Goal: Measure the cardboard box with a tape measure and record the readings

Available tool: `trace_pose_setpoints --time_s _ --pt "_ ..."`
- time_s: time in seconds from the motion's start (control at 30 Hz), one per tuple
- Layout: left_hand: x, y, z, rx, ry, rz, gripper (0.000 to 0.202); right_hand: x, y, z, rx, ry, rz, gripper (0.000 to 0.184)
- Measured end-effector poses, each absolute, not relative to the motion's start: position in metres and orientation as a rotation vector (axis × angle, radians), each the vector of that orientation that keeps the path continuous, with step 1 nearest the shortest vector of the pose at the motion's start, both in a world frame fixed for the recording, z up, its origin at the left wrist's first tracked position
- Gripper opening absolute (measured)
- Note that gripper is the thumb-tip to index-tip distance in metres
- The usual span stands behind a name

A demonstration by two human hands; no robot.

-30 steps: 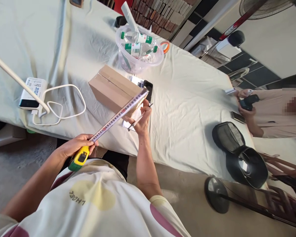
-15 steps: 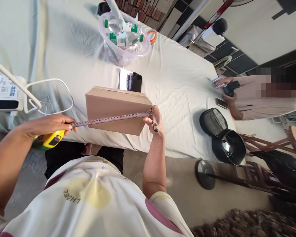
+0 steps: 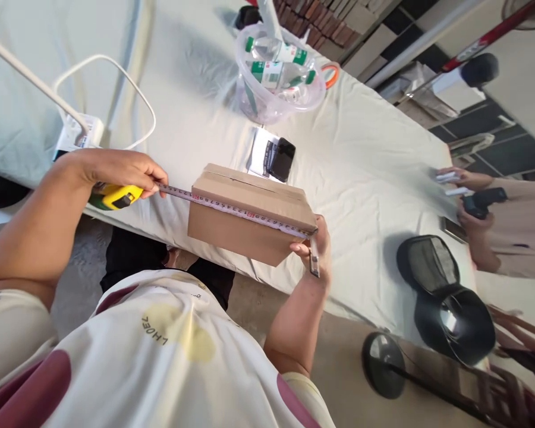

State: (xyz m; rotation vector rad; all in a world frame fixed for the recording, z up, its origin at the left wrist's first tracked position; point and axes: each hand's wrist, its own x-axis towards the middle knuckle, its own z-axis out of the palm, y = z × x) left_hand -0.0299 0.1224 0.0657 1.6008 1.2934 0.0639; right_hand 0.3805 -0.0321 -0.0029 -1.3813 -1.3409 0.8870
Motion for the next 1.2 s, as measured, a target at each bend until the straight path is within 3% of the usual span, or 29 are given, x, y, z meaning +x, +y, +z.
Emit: trace_pose_setpoints --time_s 0.1,0.27,0.33,0.53,0.7,0.87,1.2 --pt "-0.032 0.127 0.065 1.627 1.05 -0.225 0.023 0.381 -0.036 -0.005 -1.373 -1.357 0.883 0.061" --pt "-0.039 0.134 0.057 1.586 0.998 -0.204 0.007 0.376 -0.036 -0.011 -1.329 -1.353 0.84 0.059" --pt "-0.04 0.133 0.054 1.581 0.977 -0.205 0.01 0.374 -0.033 -0.015 -1.309 -1.317 0.836 0.056" --pt "-0.035 0.11 0.039 1.403 0.878 -0.131 0.026 0.36 -0.016 -0.027 -1.291 -1.144 0.783 0.052" --pt "-0.018 0.074 0.014 1.094 0.874 -0.005 0.023 0.336 0.001 -0.034 -1.335 -0.833 0.709 0.062" --pt "0.005 0.037 -0.007 0.824 0.884 0.157 0.024 0.32 0.019 -0.036 -1.329 -0.649 0.701 0.061" --pt "0.012 0.003 -0.003 0.634 1.09 0.313 0.021 0.291 0.049 -0.025 -1.349 -0.503 0.755 0.063"
